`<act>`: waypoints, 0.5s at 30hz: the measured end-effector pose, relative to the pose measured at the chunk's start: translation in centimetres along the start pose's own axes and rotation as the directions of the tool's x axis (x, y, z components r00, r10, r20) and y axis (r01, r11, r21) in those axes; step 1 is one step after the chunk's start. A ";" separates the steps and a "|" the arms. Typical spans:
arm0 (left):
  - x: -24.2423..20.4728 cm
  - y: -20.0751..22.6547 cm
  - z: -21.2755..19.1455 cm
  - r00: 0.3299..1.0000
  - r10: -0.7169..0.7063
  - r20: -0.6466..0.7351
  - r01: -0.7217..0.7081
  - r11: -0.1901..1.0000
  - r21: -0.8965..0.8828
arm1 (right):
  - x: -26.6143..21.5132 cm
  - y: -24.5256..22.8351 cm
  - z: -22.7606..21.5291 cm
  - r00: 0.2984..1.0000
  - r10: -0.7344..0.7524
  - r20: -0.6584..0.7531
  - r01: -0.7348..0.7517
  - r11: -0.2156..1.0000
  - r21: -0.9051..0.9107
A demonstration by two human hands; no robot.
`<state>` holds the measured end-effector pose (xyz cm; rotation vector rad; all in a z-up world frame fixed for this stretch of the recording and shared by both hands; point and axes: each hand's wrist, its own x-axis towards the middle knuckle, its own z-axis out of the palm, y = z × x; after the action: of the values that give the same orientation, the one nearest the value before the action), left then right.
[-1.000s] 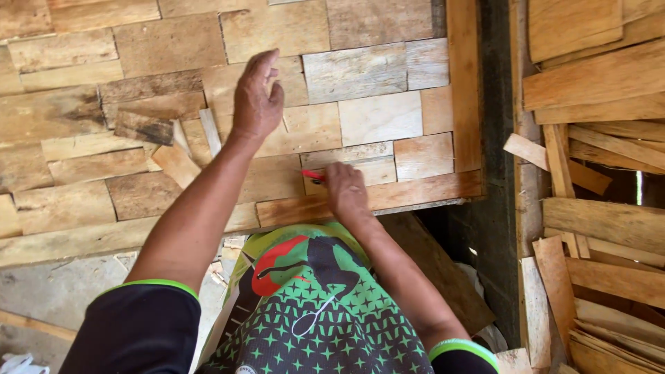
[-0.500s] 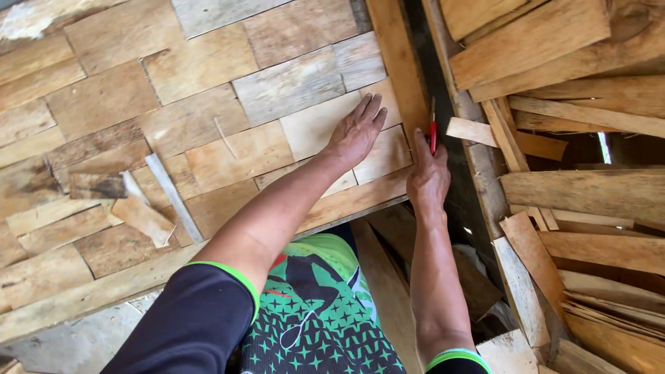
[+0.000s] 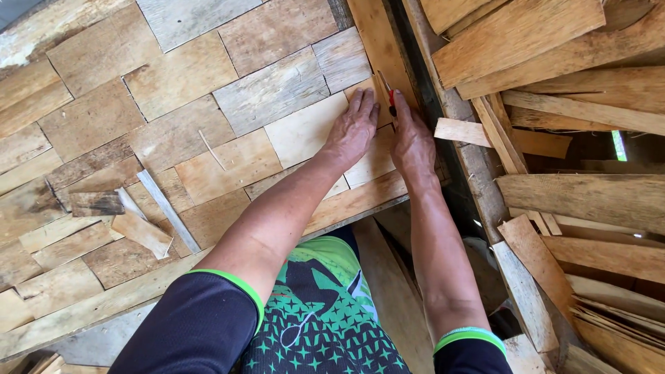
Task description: Fitting and trimming small wooden planks to create a decorative surface or panel.
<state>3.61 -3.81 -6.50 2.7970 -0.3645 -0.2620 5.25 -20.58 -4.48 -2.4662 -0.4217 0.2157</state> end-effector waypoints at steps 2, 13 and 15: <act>0.5 0.2 -0.2 0.999 -0.045 0.000 0.045 0.999 0.004 | 0.7 -0.7 -0.6 0.998 0.055 0.034 -0.055 0.998 -0.008; 0.9 0.5 -1.6 0.988 -0.153 0.032 0.156 0.965 -0.208 | 1.1 -1.9 -1.4 0.997 0.043 0.071 -0.041 0.999 -0.019; 1.0 0.5 -2.1 0.992 -0.102 0.071 0.105 0.994 -0.038 | 1.1 -1.8 -1.3 0.996 0.047 0.072 -0.045 0.999 -0.028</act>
<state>4.93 -4.00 -4.52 2.7745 -0.2273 -0.3854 6.13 -19.51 -2.42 -2.5016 -0.4013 0.3216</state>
